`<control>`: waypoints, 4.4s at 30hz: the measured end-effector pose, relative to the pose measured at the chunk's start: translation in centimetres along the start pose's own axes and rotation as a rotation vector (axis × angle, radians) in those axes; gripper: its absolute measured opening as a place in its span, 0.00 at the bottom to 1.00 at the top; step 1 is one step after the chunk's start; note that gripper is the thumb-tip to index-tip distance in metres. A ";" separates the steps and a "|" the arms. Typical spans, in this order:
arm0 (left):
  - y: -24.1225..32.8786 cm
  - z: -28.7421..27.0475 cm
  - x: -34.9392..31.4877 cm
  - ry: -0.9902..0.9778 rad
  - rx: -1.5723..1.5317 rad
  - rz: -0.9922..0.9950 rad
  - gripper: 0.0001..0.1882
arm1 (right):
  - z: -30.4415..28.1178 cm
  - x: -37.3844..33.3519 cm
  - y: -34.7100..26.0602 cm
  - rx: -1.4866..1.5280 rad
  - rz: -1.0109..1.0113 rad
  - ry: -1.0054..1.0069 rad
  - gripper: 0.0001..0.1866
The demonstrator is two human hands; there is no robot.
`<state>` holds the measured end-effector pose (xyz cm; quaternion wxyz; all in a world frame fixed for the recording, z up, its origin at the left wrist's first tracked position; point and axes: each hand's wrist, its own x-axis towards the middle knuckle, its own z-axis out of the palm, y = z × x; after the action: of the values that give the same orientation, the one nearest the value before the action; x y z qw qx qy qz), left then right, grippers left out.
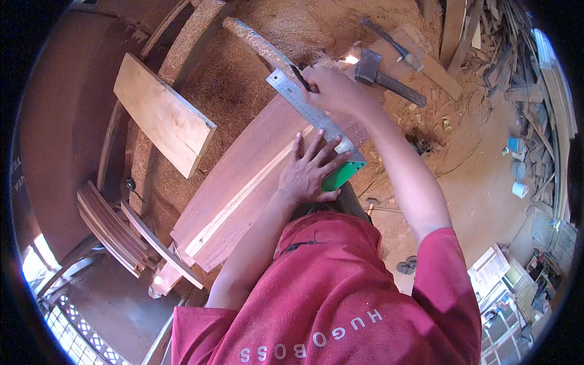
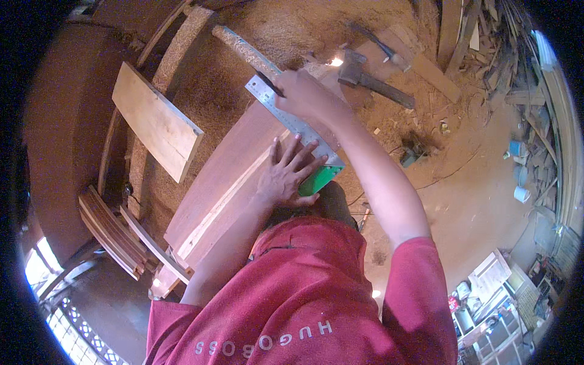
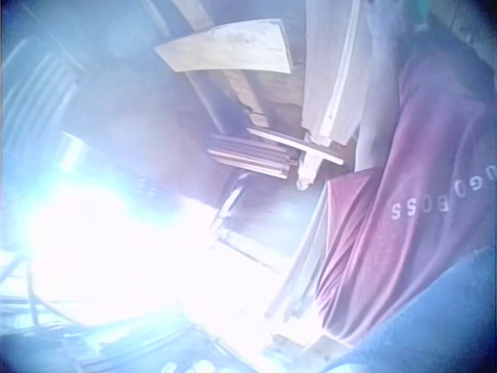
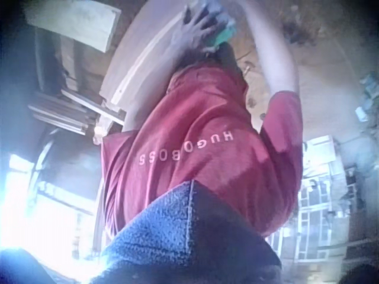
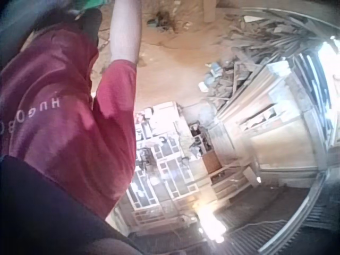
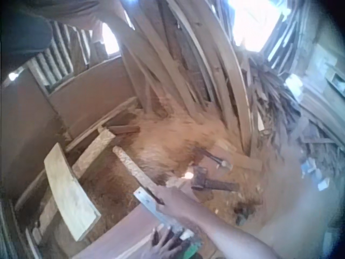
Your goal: The person uses an L-square and a pencil to draw straight lines across wood planks. They move between different planks on the ground, aligning the square against the edges before marking with the pencil.
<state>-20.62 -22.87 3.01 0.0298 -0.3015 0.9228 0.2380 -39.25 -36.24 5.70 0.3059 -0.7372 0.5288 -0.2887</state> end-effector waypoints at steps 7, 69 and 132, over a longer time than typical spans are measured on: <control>-0.1 0.0 0.0 -0.001 -0.002 0.005 0.52 | 2.2 7.0 1.2 -0.075 0.092 -0.053 0.12; 1.1 0.9 -5.1 0.076 0.087 -0.080 0.51 | 4.3 -31.7 -1.8 0.679 0.863 0.215 0.14; 2.0 1.3 3.8 0.063 0.242 0.002 0.51 | 7.7 -23.9 -1.5 1.367 0.792 0.638 0.16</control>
<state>-24.95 -22.90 1.94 0.0368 -0.3019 0.9456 0.1151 -39.15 -11.92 -0.57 0.5985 -0.0344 0.5178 -0.6103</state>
